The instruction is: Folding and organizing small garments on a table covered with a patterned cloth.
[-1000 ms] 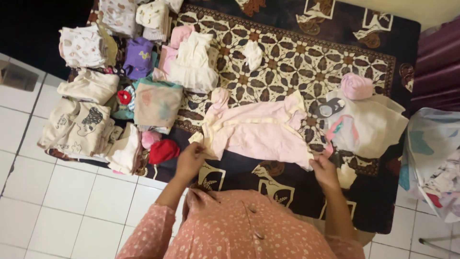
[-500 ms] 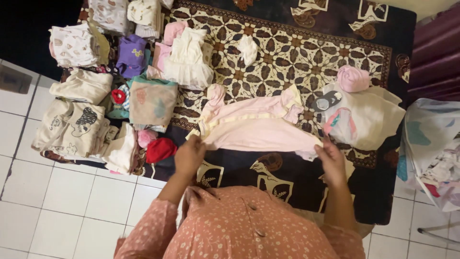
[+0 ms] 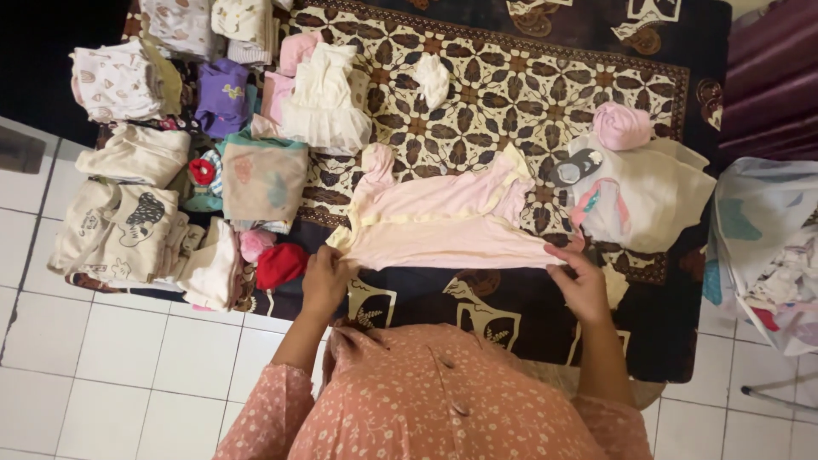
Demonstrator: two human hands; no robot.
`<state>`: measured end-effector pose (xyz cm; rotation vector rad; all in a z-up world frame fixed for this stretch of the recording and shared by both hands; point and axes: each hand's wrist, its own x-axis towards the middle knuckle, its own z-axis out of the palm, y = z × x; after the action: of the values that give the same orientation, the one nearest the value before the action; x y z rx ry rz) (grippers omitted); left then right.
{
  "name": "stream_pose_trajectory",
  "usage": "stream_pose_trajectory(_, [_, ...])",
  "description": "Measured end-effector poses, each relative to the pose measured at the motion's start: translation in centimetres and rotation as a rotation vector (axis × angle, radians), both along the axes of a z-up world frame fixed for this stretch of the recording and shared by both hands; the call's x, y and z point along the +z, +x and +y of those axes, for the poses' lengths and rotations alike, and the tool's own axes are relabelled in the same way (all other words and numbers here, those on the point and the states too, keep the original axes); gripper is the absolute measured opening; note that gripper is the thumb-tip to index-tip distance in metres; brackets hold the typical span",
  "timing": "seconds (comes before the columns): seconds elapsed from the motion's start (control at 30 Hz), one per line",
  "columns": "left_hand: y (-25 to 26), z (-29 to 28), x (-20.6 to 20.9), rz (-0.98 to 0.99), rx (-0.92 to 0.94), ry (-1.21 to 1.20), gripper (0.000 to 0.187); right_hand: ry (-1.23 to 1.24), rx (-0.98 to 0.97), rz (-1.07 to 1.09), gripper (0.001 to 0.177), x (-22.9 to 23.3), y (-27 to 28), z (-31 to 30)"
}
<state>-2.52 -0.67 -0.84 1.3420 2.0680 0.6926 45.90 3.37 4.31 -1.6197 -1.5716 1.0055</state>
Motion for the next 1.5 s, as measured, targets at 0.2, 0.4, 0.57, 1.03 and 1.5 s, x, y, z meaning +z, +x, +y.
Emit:
stream_pose_trajectory(0.2, [-0.4, 0.8, -0.3, -0.647, 0.100, 0.181, 0.011, 0.258, -0.106, -0.292, 0.026, 4.4, -2.3, -0.4])
stream_pose_trajectory(0.4, [0.5, 2.6, 7.1, -0.843, 0.150, 0.457, 0.017, 0.427, -0.191, -0.448, 0.017, 9.6, -3.1, 0.1])
stream_pose_trajectory(0.57, [0.0, 3.0, 14.4, -0.997, 0.171, 0.532, 0.024, 0.639, -0.125, -0.411, 0.017, 15.7, -2.4, -0.7])
stream_pose_trajectory(1.03, [1.0, 13.0, 16.7, -1.267, 0.169, 0.307, 0.024, 0.443, -0.202, -0.152, 0.006, 16.7, -0.3, 2.7])
stream_pose_trajectory(1.5, [-1.5, 4.5, -1.4, -0.521, 0.079, 0.044, 0.021, 0.331, 0.117, -0.523, 0.010, 5.1, -1.3, -2.9])
